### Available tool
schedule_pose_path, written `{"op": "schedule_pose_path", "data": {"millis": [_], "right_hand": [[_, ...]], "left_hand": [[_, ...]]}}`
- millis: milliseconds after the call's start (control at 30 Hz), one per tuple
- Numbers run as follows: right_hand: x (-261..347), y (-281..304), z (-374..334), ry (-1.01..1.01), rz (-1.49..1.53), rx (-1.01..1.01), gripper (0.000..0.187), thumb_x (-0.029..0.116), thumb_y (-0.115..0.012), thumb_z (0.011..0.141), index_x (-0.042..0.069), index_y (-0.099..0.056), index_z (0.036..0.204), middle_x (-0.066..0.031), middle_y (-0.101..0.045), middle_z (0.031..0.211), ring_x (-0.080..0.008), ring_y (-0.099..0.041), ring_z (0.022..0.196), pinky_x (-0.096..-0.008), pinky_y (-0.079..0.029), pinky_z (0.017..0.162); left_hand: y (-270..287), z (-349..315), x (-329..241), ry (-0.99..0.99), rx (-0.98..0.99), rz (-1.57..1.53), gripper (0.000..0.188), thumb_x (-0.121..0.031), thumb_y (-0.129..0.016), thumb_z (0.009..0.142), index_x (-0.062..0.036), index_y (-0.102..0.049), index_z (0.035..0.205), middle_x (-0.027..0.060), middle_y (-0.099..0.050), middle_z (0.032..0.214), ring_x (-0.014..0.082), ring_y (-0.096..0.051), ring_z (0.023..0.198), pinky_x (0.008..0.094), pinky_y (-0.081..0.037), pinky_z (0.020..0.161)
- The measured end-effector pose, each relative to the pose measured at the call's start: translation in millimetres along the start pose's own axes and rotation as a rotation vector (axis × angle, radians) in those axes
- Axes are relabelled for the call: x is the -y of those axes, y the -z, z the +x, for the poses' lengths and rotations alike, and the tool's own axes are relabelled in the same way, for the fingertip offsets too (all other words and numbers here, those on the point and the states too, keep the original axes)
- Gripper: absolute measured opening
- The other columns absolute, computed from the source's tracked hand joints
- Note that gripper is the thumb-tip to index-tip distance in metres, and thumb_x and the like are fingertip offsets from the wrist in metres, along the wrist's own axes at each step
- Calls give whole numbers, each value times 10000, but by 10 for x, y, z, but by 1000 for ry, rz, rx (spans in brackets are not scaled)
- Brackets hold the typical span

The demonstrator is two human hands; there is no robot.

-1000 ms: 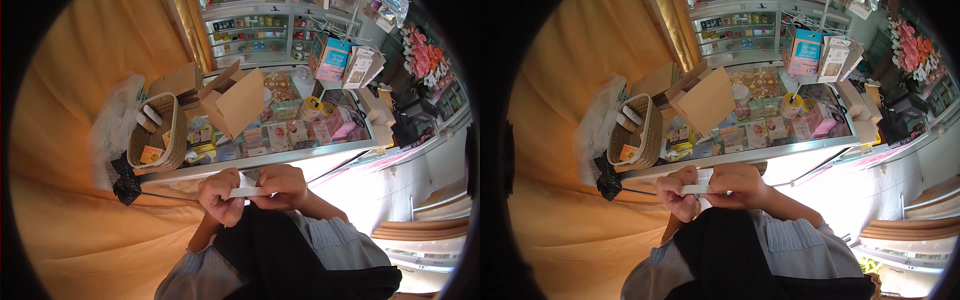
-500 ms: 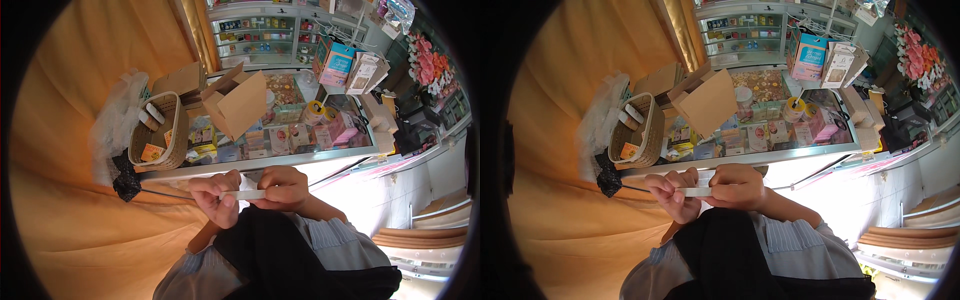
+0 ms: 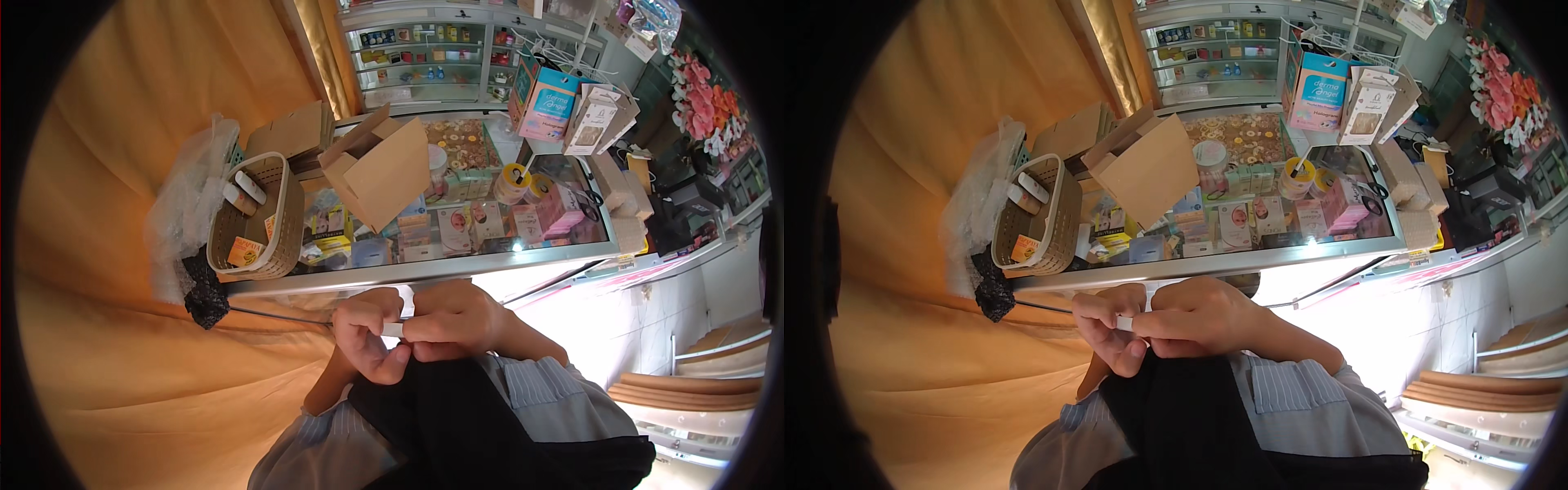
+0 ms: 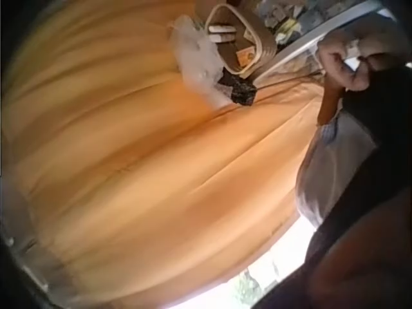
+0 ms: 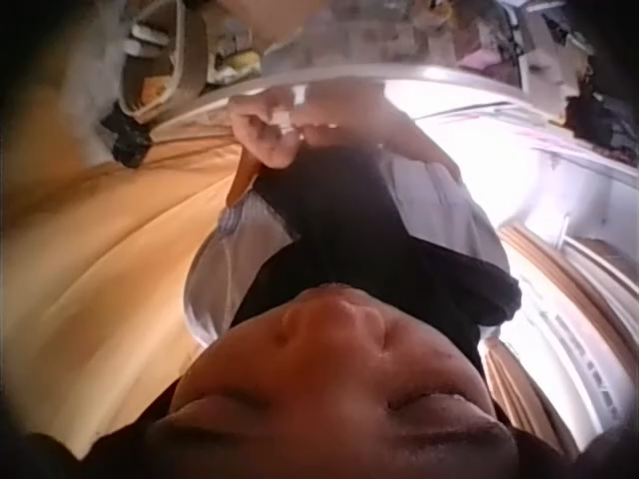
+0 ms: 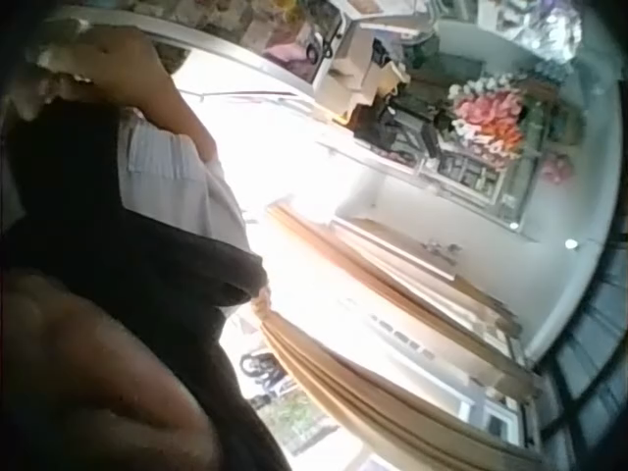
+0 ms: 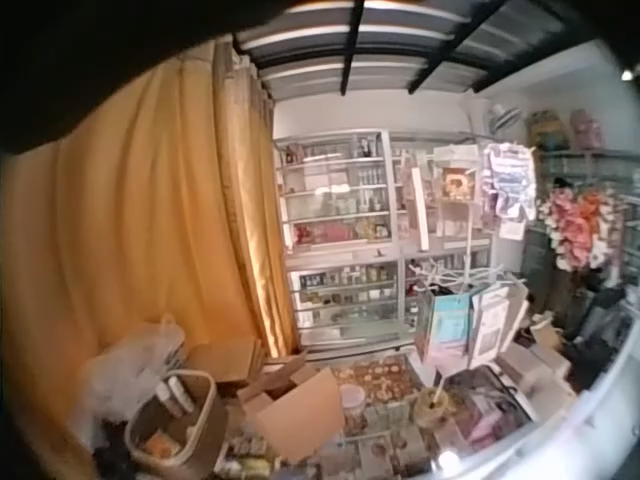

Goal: Assembling and folding small cardboard boxes on a glass retail counter.

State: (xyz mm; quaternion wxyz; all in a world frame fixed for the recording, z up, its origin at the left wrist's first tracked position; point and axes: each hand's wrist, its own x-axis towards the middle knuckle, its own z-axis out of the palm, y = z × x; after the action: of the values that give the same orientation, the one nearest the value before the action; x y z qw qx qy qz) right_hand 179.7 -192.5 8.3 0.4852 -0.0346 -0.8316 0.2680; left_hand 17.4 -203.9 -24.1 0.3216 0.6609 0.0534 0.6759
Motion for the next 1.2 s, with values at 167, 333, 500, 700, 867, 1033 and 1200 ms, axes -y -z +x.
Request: {"op": "schedule_pose_path", "data": {"millis": [167, 333, 500, 700, 867, 1033, 1200], "right_hand": [[-136, 52, -64, 107, -68, -176, 268, 12, -768, 705, 44, -537, 838, -91, -561, 648, -239, -536, 492, -319, -380, 406], [-284, 204, -100, 107, -98, -301, 288, 25, -778, 709, 52, -508, 806, -90, -566, 635, -238, -560, 504, -315, -396, 409], [-361, 521, -121, 83, -146, -267, 290, 23, -796, 655, 77, -602, 864, -47, -600, 689, -216, -585, 550, -308, -440, 451], [-368, 879, -136, 111, -100, -195, 293, 29, -797, 682, 38, -558, 852, -93, -581, 651, -242, -560, 508, -321, -434, 441], [-407, 1015, -241, 110, -105, -280, 301, 23, -798, 674, 50, -551, 844, -82, -586, 661, -228, -568, 518, -310, -438, 442], [-459, 1127, -332, 161, -83, -320, 305, 31, -806, 678, 55, -551, 843, -77, -590, 658, -218, -581, 527, -296, -449, 445], [-465, 1217, -423, 204, -37, -344, 293, 1, -780, 705, 30, -498, 778, -111, -585, 664, -225, -552, 485, -311, -399, 391]], "left_hand": [[-137, 5, 51, 32, -200, -70, 411, -93, -672, 711, -74, -318, 918, 51, -436, 650, 97, -344, 533, 267, -310, 536], [-324, 193, 116, 82, -442, -179, 323, -48, -606, 752, -61, -339, 933, 38, -414, 683, 108, -310, 547, 292, -283, 548], [-264, 395, 264, 90, -92, 198, 201, -61, -618, 728, -25, -457, 843, 47, -425, 680, 129, -349, 562, 288, -281, 535], [-499, 588, 493, 24, 40, 193, 149, -54, -622, 731, -16, -489, 787, 56, -428, 634, 126, -350, 523, 287, -264, 491], [-808, 478, 675, 65, -281, -14, 183, -64, -604, 762, -47, -432, 821, 36, -403, 657, 114, -316, 494, 296, -273, 492], [-1024, 499, 764, 48, -437, -185, 171, -81, -557, 799, -69, -401, 866, 37, -409, 668, 112, -300, 464, 298, -278, 485], [-1159, 457, 821, 51, -571, -407, 169, -38, -564, 802, -67, -409, 861, 30, -377, 667, 111, -287, 521, 301, -285, 543]]}}
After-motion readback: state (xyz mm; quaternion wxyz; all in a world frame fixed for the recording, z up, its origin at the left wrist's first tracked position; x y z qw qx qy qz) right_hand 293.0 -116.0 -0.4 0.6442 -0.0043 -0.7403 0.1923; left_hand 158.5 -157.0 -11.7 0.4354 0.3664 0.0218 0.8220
